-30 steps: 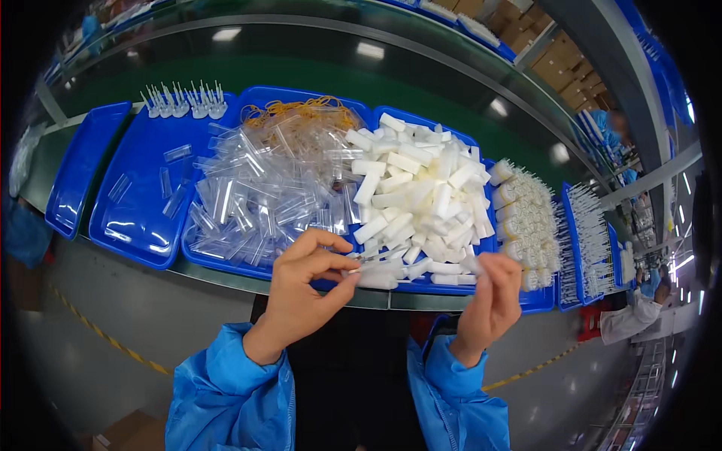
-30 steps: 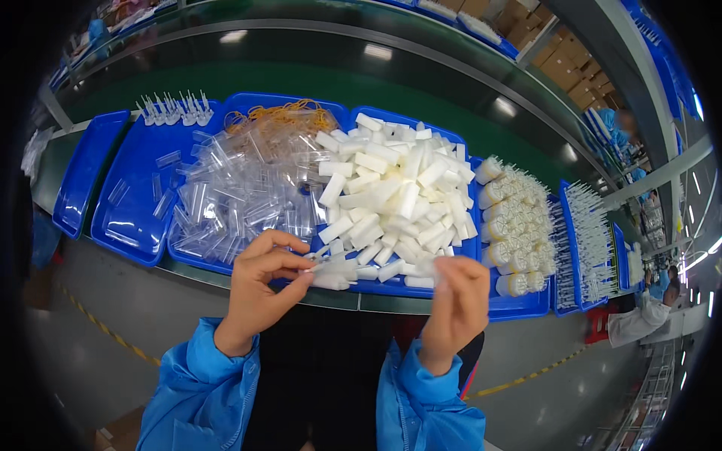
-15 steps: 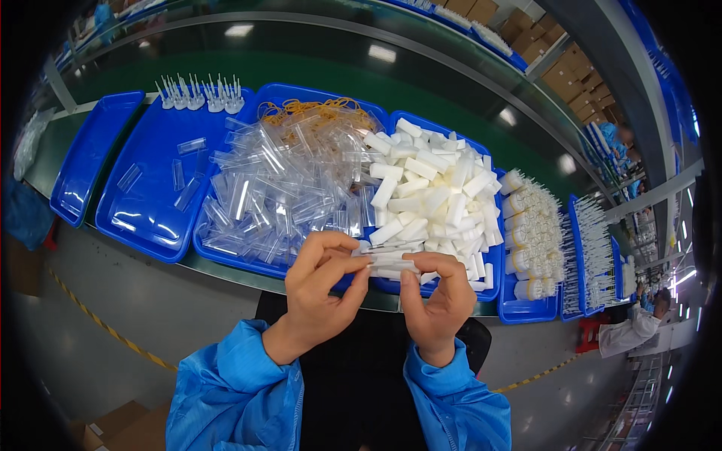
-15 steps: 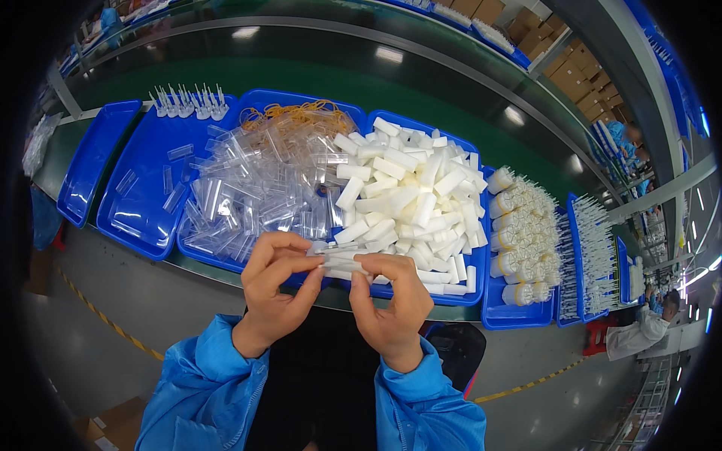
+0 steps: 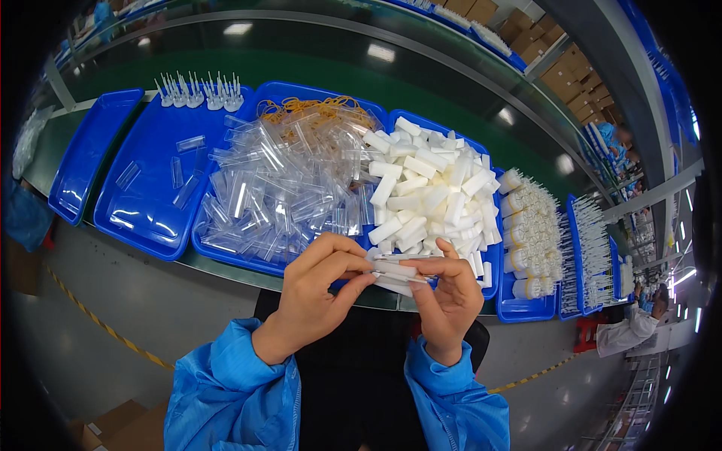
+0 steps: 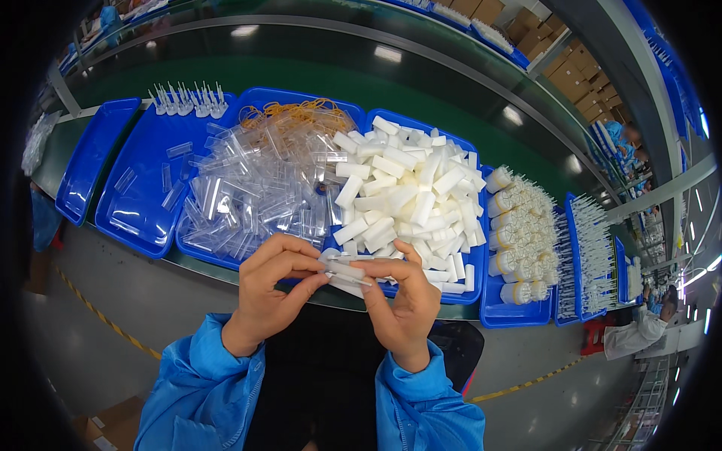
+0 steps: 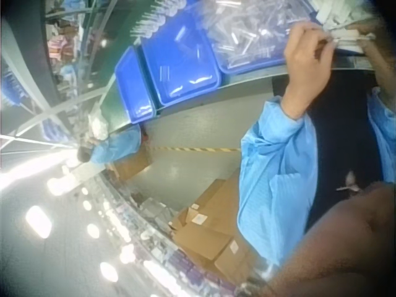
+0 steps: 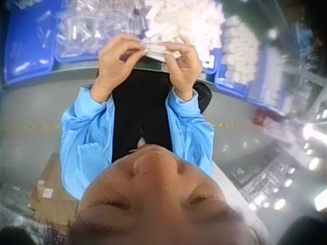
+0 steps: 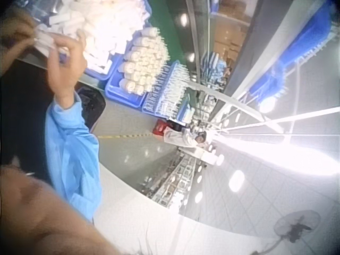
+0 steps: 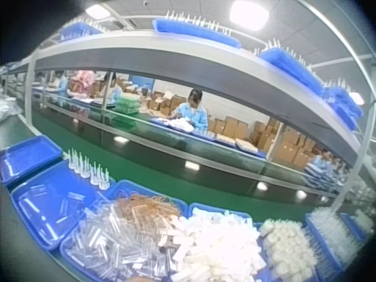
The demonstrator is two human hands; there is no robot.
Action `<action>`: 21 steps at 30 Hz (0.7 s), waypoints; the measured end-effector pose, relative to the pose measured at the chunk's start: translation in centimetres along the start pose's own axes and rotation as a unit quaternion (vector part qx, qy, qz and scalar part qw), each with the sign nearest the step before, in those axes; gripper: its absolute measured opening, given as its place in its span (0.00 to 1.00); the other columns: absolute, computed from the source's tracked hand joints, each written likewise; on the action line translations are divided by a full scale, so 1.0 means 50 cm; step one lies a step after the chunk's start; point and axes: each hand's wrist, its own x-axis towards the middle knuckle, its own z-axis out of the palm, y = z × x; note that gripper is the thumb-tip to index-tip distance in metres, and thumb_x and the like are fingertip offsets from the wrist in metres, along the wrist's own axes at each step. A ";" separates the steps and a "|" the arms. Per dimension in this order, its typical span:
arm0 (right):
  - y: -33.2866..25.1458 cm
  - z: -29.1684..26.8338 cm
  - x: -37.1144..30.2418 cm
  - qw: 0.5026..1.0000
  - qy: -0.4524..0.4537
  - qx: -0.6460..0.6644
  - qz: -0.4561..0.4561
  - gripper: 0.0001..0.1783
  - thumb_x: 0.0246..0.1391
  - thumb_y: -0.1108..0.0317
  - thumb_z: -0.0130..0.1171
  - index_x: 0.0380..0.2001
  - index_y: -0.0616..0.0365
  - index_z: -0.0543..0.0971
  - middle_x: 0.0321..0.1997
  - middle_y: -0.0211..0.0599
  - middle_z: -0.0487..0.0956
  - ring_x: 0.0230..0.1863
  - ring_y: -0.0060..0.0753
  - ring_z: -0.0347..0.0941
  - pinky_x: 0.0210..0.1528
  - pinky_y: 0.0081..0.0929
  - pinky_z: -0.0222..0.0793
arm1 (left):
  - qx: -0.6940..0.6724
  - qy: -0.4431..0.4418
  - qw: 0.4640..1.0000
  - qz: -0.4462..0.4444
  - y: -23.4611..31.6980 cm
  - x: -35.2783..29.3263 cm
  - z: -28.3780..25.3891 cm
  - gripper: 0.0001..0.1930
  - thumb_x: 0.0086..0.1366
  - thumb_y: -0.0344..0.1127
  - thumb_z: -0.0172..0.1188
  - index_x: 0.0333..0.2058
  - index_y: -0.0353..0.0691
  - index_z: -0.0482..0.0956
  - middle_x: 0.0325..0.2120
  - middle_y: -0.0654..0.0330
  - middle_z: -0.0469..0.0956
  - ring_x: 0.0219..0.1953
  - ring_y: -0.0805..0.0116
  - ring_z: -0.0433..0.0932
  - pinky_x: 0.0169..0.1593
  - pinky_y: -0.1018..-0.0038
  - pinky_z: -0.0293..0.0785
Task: The person assembles bundles of white foam rods and plastic tubes by gathering them together by hand and securing a bundle with a rubber band.
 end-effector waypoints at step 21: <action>-0.002 -0.052 0.007 0.985 -0.140 0.044 -0.089 0.18 0.37 0.70 0.73 0.37 0.57 0.83 0.39 0.37 0.84 0.44 0.38 0.80 0.71 0.57 0.42 | -0.058 -0.136 0.985 -0.085 0.018 0.008 -0.019 0.21 0.50 0.13 0.63 0.44 0.35 0.78 0.45 0.55 0.71 0.45 0.62 0.78 0.44 0.75 0.80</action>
